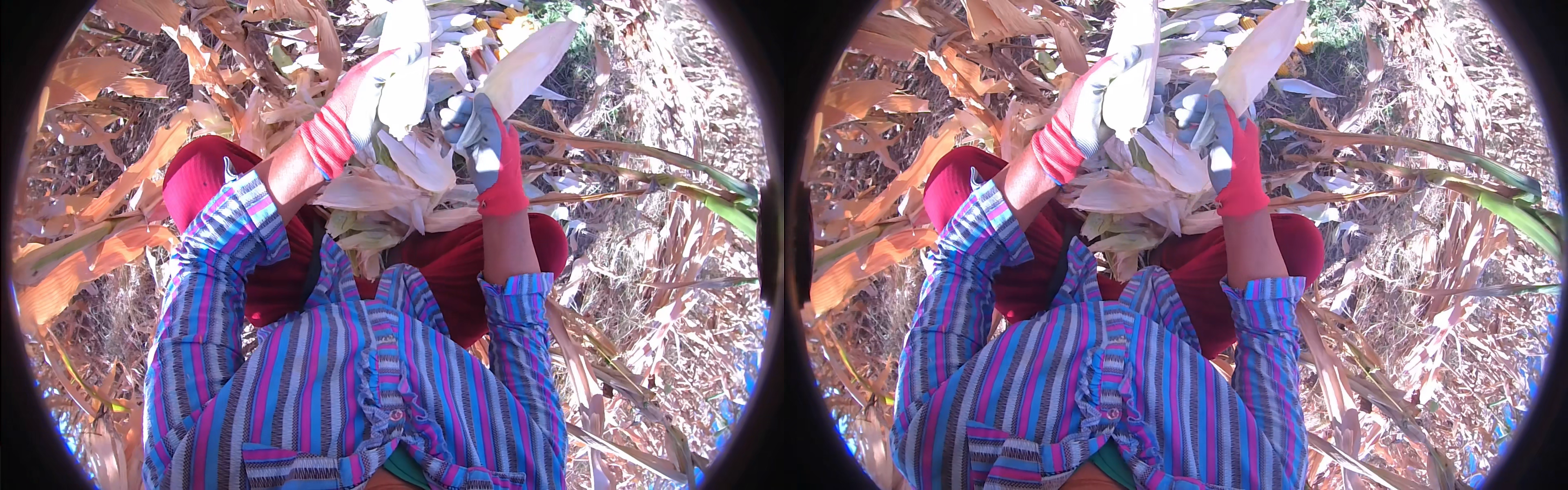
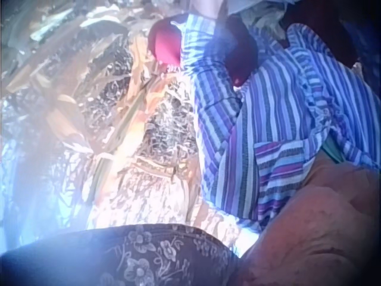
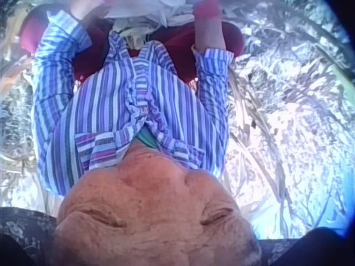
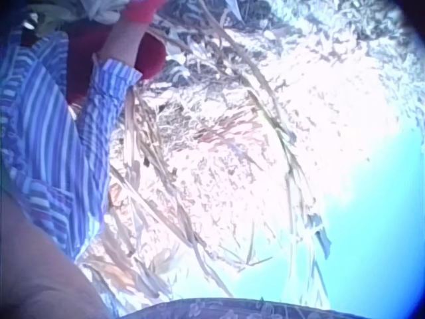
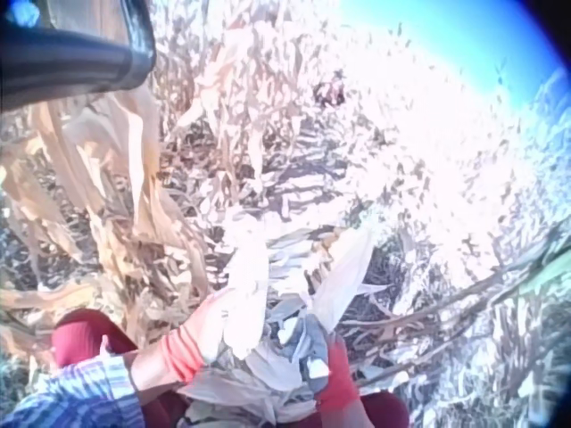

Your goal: The person sits in a cornfield and shucks corn cobs by hand, removing the husks and silk. They place the shucked corn into a pile and continue processing additional cobs.

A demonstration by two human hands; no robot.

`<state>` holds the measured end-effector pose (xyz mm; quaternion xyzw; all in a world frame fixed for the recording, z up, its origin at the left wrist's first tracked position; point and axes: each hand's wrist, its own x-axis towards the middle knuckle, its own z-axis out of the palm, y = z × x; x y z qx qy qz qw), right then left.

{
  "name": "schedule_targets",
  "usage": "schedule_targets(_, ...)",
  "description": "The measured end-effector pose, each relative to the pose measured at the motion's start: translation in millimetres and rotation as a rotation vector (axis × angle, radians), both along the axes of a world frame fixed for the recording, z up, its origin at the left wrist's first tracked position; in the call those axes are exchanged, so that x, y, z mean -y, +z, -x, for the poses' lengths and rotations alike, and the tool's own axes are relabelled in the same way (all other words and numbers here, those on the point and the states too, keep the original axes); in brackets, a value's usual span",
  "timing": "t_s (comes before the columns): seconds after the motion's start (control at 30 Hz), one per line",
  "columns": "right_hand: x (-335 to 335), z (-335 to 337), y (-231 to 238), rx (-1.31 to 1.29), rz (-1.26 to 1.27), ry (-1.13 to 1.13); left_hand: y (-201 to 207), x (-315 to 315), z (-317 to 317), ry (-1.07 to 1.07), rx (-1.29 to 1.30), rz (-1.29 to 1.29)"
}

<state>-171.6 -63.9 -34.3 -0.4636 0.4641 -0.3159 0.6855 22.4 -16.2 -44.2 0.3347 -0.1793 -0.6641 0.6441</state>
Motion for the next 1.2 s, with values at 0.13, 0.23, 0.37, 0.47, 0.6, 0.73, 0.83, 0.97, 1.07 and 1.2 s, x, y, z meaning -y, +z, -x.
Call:
schedule_targets(0.13,0,0,-30,-0.185,-0.045,0.242,11,6,-10,0.021,0.251,0.111)
schedule_targets(0.23,-24,-16,-41,-0.958,0.722,0.827,18,-6,-8,0.024,0.091,0.124)
schedule_targets(0.37,-25,-10,-39,-0.808,0.630,0.904,-7,-9,-6,-0.132,0.066,-0.003)
schedule_targets(0.47,13,-1,-25,-0.307,0.293,0.479,3,-13,7,-0.344,-0.121,0.093)
schedule_targets(0.6,14,-10,-10,0.402,-0.102,0.201,8,-16,16,-0.480,-0.372,0.059)
schedule_targets(0.73,-11,-3,3,0.461,-0.261,0.351,-2,-22,20,-0.604,-0.416,-0.089)
schedule_targets(0.83,-13,2,2,0.487,-0.274,0.299,1,-16,21,-0.662,-0.210,-0.097)
schedule_targets(0.97,-9,-2,3,0.429,-0.120,0.208,-18,-12,21,-0.576,0.248,0.027)
schedule_targets(1.07,-9,-7,-7,0.157,0.047,-0.015,4,-9,25,-0.496,0.427,-0.112)
schedule_targets(1.2,-6,-11,-12,0.076,0.111,-0.054,-8,-8,36,-0.274,0.958,0.013)
